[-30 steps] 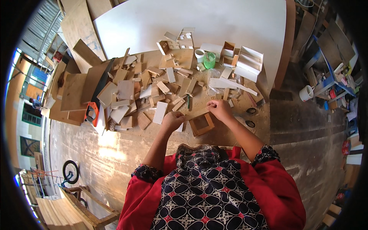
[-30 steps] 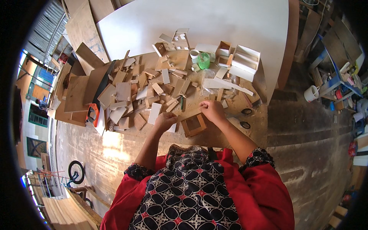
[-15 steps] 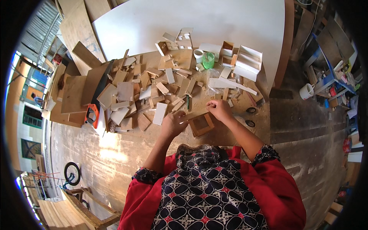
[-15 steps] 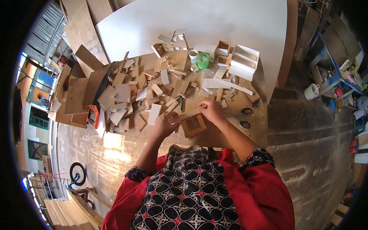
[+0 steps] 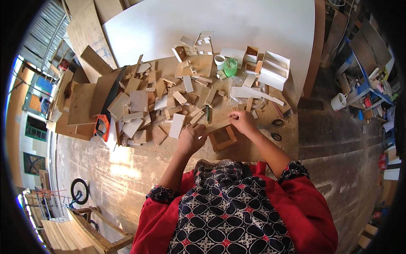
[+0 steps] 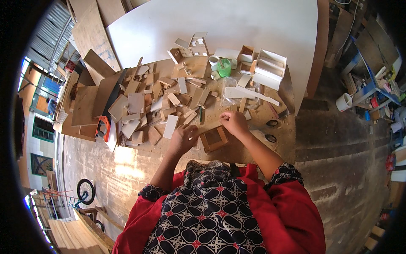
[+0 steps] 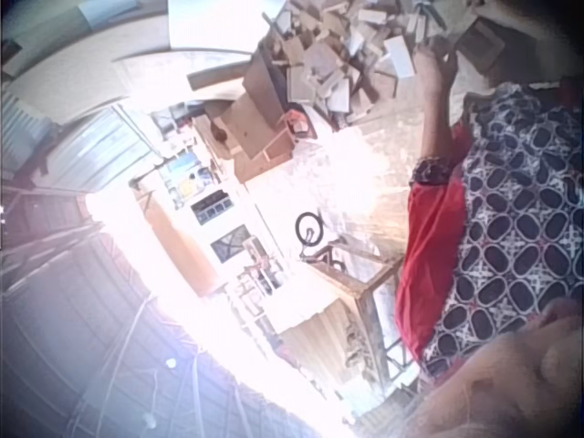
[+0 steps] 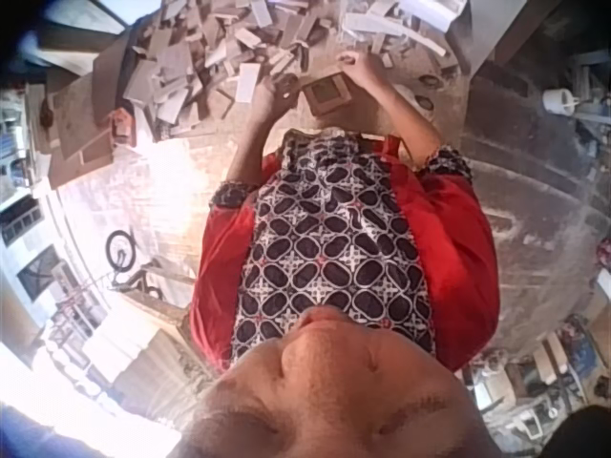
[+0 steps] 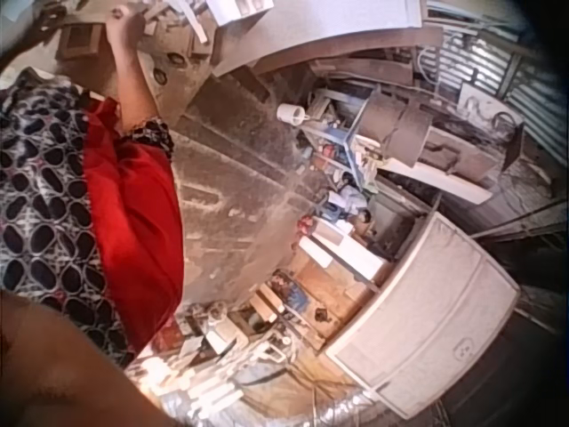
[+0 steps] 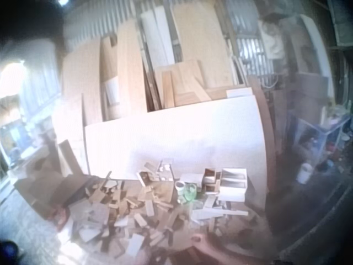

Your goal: The person cuts small wooden pieces with shears, applies glue with a brush, and assembles parts to build a miniature house model on a workbench.

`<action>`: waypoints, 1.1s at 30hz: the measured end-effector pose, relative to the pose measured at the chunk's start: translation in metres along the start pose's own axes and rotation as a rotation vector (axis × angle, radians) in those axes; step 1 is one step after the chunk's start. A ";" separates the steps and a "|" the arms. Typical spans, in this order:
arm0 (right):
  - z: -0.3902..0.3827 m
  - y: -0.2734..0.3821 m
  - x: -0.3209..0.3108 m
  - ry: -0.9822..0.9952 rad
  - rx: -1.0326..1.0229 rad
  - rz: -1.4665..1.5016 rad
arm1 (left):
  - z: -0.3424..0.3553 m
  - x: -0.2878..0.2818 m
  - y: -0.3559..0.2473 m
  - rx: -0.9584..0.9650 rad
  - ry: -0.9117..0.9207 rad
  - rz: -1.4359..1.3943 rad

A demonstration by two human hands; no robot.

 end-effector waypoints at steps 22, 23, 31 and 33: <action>-0.008 -0.003 -0.035 -0.096 -0.091 0.229 | -0.010 -0.005 0.033 -0.238 -0.140 -0.383; -0.013 -0.002 -0.042 -0.109 -0.109 0.247 | -0.011 -0.002 0.035 -0.308 -0.106 -0.474; -0.103 -0.023 -0.112 -0.170 0.068 -0.335 | -0.023 -0.002 0.021 -0.504 -0.049 -0.845; -0.125 -0.022 -0.125 -0.236 0.010 -0.527 | -0.024 0.001 0.016 -0.539 -0.028 -0.967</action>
Point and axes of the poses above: each hand's wrist, its own z-axis towards the middle knuckle, its own x-axis out of the palm, y = z × x, the point moved 9 cm from there along z, towards the middle knuckle, and after that the axes turned 6 degrees about y, right-handed, at the moved point
